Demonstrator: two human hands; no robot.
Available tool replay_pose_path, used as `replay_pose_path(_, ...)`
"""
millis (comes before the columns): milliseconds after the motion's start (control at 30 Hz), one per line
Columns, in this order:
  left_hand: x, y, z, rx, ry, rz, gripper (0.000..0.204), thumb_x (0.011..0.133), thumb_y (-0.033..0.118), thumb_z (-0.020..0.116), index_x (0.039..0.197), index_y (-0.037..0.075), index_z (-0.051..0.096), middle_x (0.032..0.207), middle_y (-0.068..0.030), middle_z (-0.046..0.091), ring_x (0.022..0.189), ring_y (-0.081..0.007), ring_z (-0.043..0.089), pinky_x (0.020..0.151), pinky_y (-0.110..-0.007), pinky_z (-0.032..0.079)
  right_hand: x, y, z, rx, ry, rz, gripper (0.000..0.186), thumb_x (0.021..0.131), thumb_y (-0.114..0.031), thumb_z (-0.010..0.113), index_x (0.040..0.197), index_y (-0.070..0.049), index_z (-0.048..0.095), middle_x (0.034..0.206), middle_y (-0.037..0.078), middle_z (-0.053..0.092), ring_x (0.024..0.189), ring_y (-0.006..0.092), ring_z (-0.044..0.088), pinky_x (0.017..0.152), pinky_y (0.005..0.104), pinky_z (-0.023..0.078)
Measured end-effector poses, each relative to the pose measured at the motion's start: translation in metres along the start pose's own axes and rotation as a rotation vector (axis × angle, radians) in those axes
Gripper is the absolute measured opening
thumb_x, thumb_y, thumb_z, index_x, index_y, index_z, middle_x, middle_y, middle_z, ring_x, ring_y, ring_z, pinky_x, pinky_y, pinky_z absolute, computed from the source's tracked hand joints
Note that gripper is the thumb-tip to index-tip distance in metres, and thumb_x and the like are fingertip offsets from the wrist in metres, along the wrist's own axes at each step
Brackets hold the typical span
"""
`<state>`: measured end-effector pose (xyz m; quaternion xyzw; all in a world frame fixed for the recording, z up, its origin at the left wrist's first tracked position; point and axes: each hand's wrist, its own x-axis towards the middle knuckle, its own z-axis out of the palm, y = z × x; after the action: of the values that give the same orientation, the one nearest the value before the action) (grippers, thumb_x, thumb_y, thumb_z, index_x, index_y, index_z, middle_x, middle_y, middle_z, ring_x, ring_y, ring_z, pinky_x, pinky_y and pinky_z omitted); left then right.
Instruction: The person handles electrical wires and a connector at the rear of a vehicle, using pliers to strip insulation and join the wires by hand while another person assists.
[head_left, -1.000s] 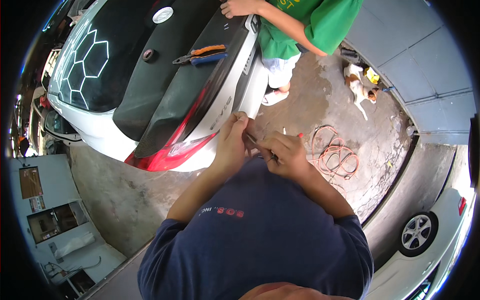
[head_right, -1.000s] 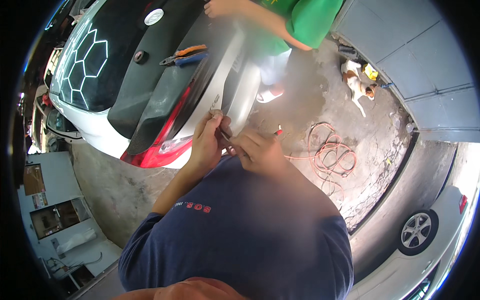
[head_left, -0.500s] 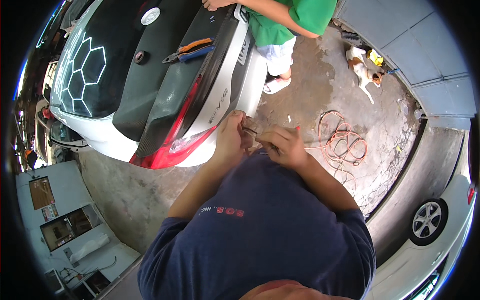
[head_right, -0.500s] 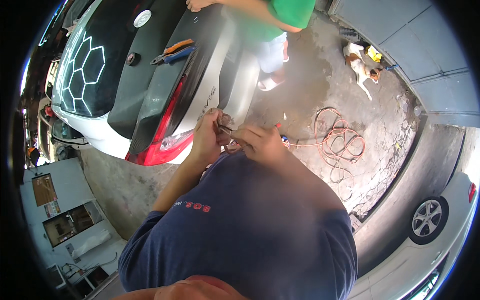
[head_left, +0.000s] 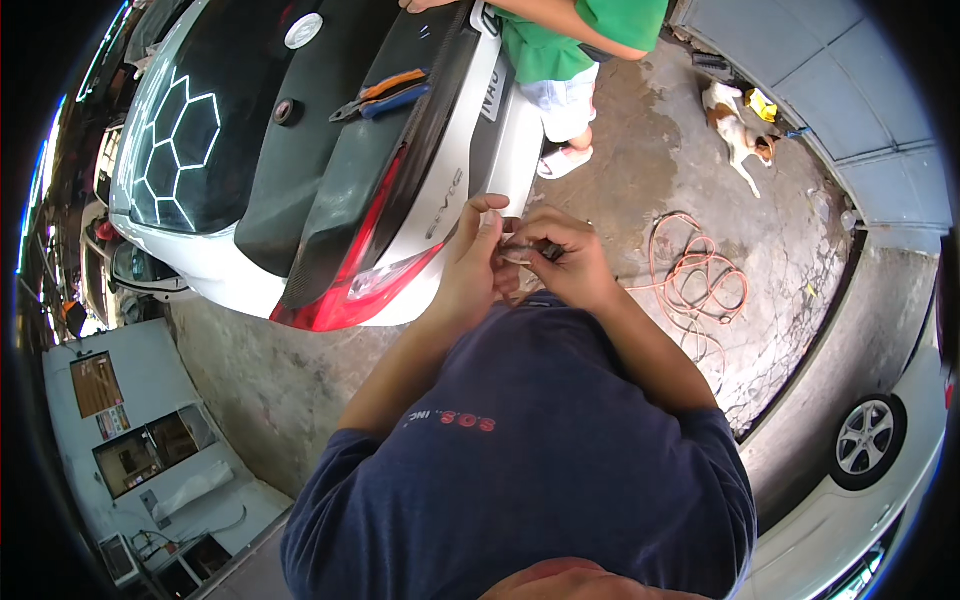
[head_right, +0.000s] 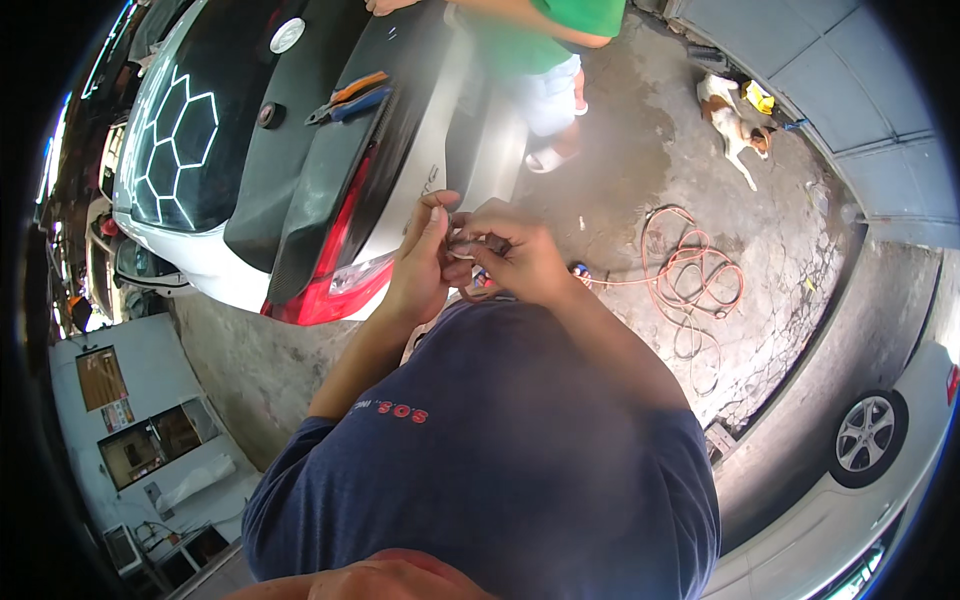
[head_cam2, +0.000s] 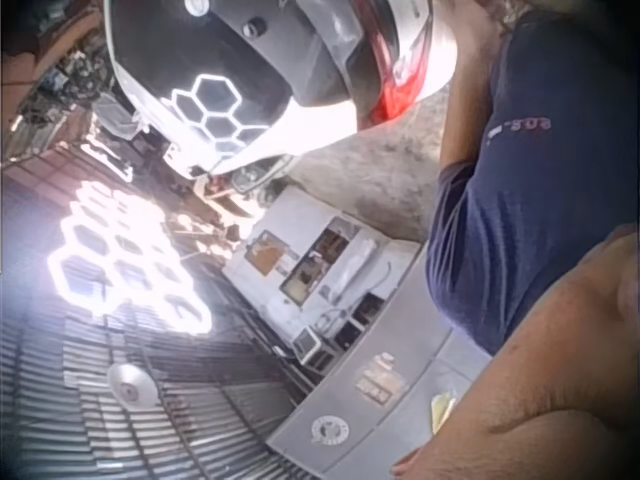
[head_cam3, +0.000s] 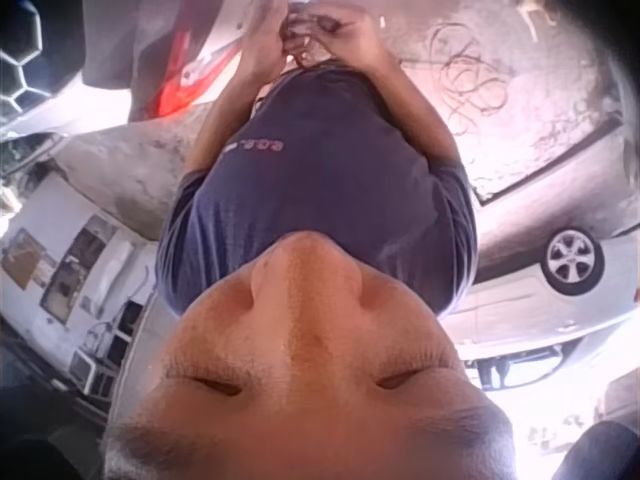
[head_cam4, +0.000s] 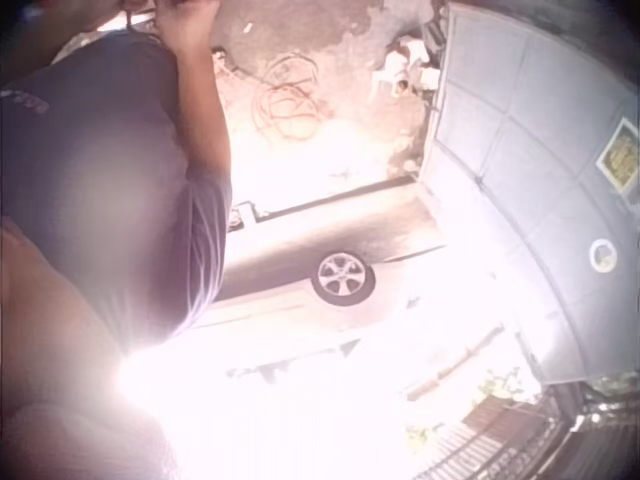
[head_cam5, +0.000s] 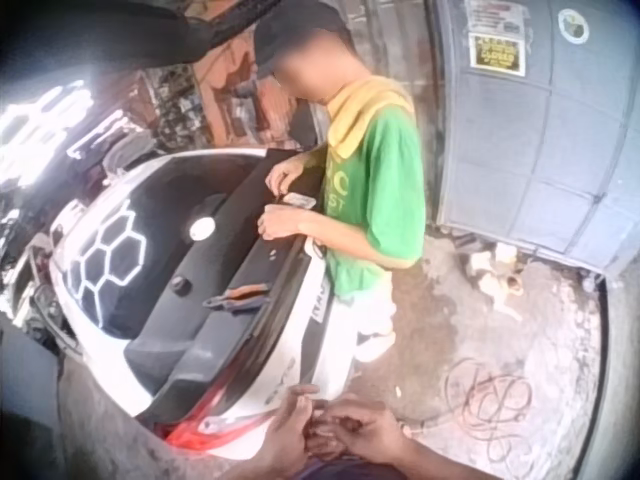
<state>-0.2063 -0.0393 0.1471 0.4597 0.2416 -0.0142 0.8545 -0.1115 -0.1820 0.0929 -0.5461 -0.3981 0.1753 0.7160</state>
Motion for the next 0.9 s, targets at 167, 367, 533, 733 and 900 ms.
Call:
replay_pose_path(167, -0.009, -0.017, 0.000, 0.402, 0.017, 0.454, 0.040, 0.111, 0.019, 0.042, 0.149, 0.009, 0.035, 0.118, -0.0107, 0.056, 0.077, -0.0125, 0.060, 0.066, -0.025, 0.051, 0.008, -0.024, 0.013, 0.039, 0.134, 0.246, 0.015, 0.089, 0.011, 0.067, 0.100, 0.001, 0.067, 0.103, 0.008, 0.065, 0.083, 0.0117, 0.064, 0.068, 0.0240, 0.051)
replay_pose_path(367, -0.008, -0.005, -0.008, 0.634, -0.047, 0.614, 0.033, 0.106, 0.007, 0.049, 0.138, 0.001, 0.055, 0.115, -0.0098, 0.061, 0.083, -0.0124, 0.065, 0.069, -0.024, 0.053, 0.026, -0.032, 0.005, -0.243, 0.105, 0.153, 0.012, 0.089, 0.007, 0.070, 0.100, 0.002, 0.068, 0.100, 0.008, 0.066, 0.078, 0.0103, 0.062, 0.065, 0.0255, 0.050)
replay_pose_path(533, -0.007, 0.005, -0.002, 0.590, 0.131, 0.542, 0.034, 0.104, 0.002, 0.053, 0.137, -0.001, 0.055, 0.105, -0.0096, 0.064, 0.070, -0.0121, 0.063, 0.061, -0.025, 0.052, 0.036, -0.032, 0.011, -0.277, 0.099, -0.058, 0.012, 0.087, 0.006, 0.072, 0.098, 0.002, 0.070, 0.097, 0.008, 0.067, 0.073, 0.0117, 0.063, 0.063, 0.0268, 0.050)
replay_pose_path(733, 0.006, 0.008, -0.013, -0.137, 0.136, 0.293, 0.027, 0.107, 0.012, 0.050, 0.129, 0.000, 0.060, 0.085, -0.0045, 0.062, 0.062, -0.0080, 0.055, 0.049, -0.025, 0.045, 0.031, -0.022, 0.013, -0.557, 0.031, -0.359, 0.022, 0.079, 0.004, 0.075, 0.100, -0.003, 0.073, 0.088, 0.008, 0.067, 0.071, 0.0181, 0.066, 0.059, 0.0296, 0.050)
replay_pose_path(900, 0.006, 0.015, -0.022, -0.218, 0.045, 0.276, 0.027, 0.102, 0.008, 0.051, 0.126, -0.002, 0.061, 0.083, -0.0028, 0.061, 0.060, -0.0088, 0.048, 0.053, -0.024, 0.038, 0.024, -0.016, 0.018, -0.561, -0.040, -0.353, 0.022, 0.079, 0.004, 0.076, 0.099, -0.004, 0.073, 0.091, 0.009, 0.068, 0.068, 0.0177, 0.066, 0.056, 0.0295, 0.049)
